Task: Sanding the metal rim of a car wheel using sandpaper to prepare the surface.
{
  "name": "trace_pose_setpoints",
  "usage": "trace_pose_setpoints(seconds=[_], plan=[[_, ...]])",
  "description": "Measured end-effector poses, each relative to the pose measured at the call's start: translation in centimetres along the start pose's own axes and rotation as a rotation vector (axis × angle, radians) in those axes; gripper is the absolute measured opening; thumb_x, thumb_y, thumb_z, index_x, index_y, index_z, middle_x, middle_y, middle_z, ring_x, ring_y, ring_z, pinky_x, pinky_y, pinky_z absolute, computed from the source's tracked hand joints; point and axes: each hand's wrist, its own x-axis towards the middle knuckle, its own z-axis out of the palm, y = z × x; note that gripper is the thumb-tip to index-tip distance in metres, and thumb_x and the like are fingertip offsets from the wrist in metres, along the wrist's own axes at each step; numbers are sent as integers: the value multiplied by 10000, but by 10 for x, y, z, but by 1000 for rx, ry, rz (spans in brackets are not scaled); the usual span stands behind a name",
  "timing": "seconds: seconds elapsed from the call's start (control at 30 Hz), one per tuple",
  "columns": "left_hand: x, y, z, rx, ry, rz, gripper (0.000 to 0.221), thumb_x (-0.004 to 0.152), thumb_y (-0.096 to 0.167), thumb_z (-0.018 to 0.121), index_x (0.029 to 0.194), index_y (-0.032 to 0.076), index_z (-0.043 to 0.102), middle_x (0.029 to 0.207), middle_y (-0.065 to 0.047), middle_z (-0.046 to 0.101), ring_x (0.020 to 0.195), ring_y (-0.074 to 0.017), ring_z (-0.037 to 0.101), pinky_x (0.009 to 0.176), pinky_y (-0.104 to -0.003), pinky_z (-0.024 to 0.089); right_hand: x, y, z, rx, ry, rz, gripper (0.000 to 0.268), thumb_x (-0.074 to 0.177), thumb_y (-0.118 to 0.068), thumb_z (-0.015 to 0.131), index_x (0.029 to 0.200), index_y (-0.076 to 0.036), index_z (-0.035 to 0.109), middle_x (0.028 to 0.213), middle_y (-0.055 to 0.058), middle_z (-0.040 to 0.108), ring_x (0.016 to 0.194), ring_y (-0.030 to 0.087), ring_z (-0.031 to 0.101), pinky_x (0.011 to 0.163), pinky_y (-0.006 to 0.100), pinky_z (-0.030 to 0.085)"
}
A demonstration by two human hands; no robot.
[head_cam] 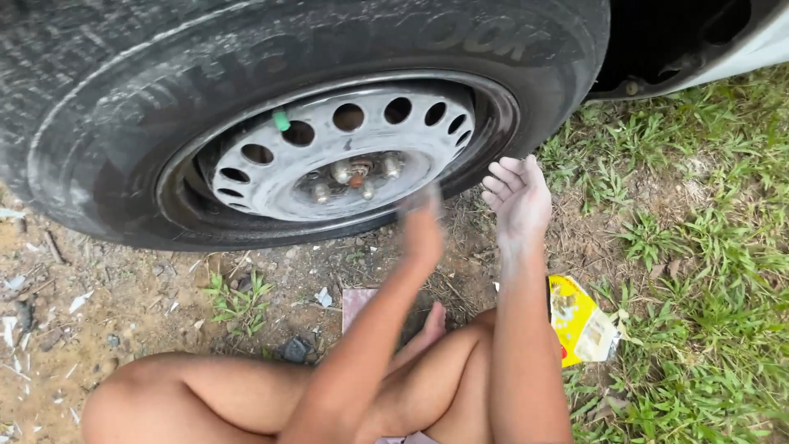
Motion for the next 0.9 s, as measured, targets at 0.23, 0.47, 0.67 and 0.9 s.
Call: trace_pose_setpoints(seconds=[0.23,0.47,0.67,0.9], plan=[[-11,-1,-17,-268,-58,-88,996,792,-132,710,1635,140,256,1550,-186,484,1489,-356,371,1283,-550,130,-13,-1,-1,-60,13,-22,353,988,-504,527,984,-181,669,944,-10,764,761,120,723,692,276,578],[-6,11,5,-133,-1,-117,658,842,-85,660,1457,99,516,1483,-184,548,1444,-371,443,1247,-585,230,-26,-5,3,-28,36,-54,346,1007,-482,496,1015,-174,655,970,12,738,807,147,702,746,303,550],[-12,35,-33,-356,103,-145,934,789,-269,503,1624,76,265,1576,-209,417,1511,-471,233,1212,-483,344,-25,3,0,-77,11,-31,360,1003,-484,500,1007,-154,643,955,19,714,804,156,682,760,305,550],[-39,-78,-28,249,-102,54,692,858,43,714,1508,168,514,1380,-133,659,1311,-324,597,1173,-538,348,-26,-11,2,-14,-10,-58,348,980,-491,504,1002,-172,642,942,7,727,795,136,707,739,293,562]])
